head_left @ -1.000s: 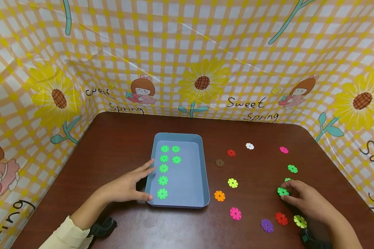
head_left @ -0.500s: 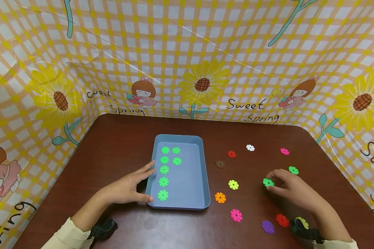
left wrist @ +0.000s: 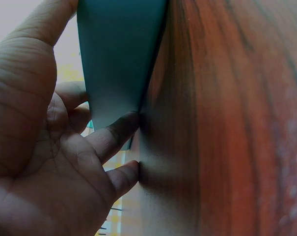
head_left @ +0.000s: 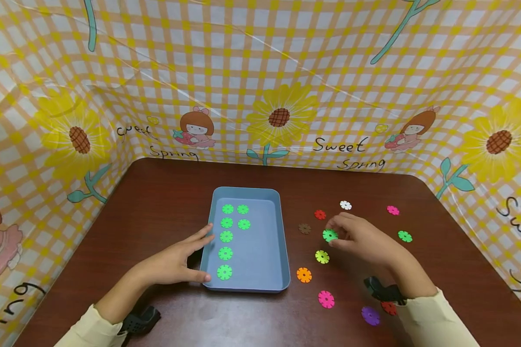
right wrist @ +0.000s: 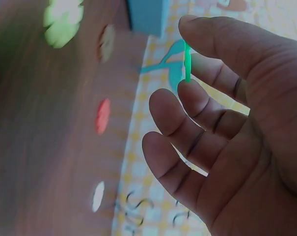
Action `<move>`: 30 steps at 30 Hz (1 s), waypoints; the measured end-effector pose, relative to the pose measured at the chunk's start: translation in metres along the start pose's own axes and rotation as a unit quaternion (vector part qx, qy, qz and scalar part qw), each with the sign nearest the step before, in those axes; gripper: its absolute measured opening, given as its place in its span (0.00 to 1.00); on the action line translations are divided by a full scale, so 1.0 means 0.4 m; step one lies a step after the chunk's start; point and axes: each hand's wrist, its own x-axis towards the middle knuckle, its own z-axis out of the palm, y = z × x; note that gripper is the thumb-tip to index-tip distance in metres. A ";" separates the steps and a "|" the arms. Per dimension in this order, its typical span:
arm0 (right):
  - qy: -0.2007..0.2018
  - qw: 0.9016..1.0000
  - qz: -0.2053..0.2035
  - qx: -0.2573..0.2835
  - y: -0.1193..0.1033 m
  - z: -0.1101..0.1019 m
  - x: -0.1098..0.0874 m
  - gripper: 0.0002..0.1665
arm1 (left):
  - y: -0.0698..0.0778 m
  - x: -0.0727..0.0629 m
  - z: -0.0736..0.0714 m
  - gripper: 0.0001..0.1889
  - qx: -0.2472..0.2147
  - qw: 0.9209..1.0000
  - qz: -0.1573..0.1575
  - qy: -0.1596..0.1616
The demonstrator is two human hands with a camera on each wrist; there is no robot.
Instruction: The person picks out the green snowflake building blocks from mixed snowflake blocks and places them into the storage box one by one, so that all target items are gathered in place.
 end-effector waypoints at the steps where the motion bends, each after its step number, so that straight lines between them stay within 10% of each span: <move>1: -0.003 1.000 -0.006 0.001 -0.007 0.002 0.013 0.12 | 0.000 -0.001 -0.001 0.51 0.001 1.000 -0.001 0.001; 30: -0.024 0.997 -0.059 0.052 -0.144 0.041 0.235 0.13 | -0.002 0.001 0.002 0.52 0.004 1.000 0.002 0.005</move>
